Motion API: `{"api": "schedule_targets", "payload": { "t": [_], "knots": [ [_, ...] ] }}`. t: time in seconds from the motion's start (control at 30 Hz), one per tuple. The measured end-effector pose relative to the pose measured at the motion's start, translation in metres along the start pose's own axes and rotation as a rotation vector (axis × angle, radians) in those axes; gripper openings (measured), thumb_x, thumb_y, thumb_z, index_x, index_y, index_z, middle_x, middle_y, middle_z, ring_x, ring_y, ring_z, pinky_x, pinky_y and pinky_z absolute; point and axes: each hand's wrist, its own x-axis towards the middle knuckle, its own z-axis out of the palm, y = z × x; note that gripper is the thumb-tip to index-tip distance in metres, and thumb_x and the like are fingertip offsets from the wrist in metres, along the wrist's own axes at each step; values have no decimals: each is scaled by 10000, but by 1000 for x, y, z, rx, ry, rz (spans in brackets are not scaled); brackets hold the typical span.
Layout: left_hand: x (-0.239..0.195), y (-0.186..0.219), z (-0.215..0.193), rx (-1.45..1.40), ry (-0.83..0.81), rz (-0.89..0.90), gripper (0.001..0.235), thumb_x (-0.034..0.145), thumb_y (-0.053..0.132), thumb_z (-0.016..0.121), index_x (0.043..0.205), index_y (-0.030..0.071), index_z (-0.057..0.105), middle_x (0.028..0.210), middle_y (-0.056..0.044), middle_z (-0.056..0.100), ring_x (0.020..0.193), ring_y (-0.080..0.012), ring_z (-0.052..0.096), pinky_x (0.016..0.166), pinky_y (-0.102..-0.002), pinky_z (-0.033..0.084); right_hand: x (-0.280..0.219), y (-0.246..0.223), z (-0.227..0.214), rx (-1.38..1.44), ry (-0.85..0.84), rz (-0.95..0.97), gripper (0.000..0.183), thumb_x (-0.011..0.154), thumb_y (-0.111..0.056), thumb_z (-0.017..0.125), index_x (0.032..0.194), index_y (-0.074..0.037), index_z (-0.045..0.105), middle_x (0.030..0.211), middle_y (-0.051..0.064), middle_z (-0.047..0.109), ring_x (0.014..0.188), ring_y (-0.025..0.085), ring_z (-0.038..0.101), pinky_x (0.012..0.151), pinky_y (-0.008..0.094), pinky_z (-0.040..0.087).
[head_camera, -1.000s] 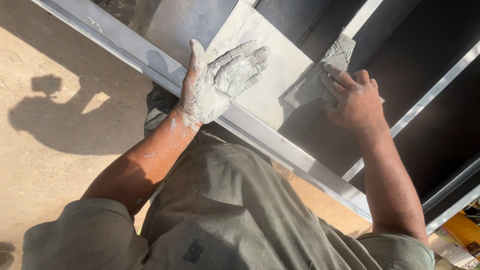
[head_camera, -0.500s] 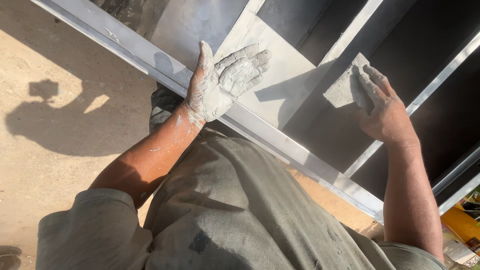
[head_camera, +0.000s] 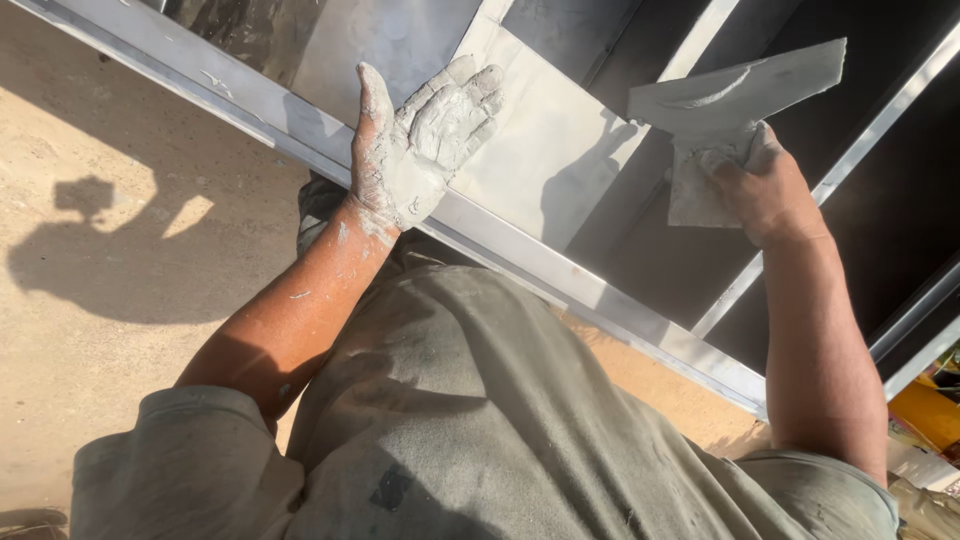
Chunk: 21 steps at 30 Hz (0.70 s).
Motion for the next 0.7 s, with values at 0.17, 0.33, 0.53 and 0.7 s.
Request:
{"api": "schedule_targets", "payload": {
  "t": [0.17,0.33,0.53,0.7],
  "knots": [
    [53,-31,5,167,159,155,974,996,735,335,1672,57,158,1760,-166,194,1639,-320,194,1350,-471,148,-63,-51,37,630,82,-422,430,1099,-102,608,1489,-56,433,1362,92,631,1235,211,636,1068,359,554],
    [126,-69,30,359,183,382,969,1017,730,327,1695,75,104,1776,-137,130,1656,-312,121,1351,-458,51,-113,-63,113,-144,253,-565,290,960,-19,592,1249,-15,569,1073,223,635,941,387,612,795,476,486],
    [78,-25,13,384,229,352,1043,975,777,306,1679,36,100,1754,-167,166,1642,-335,158,1345,-476,93,-127,48,69,1054,-168,-493,328,992,-58,568,1318,-56,535,1282,114,644,1164,251,629,1020,402,524],
    [-15,8,2,455,226,290,1117,969,816,320,1679,-23,120,1756,-267,197,1664,-418,185,1376,-512,110,-73,113,12,1263,-244,-437,571,939,-150,723,1454,-68,490,1189,47,574,1121,199,580,959,333,477]
  ]
}}
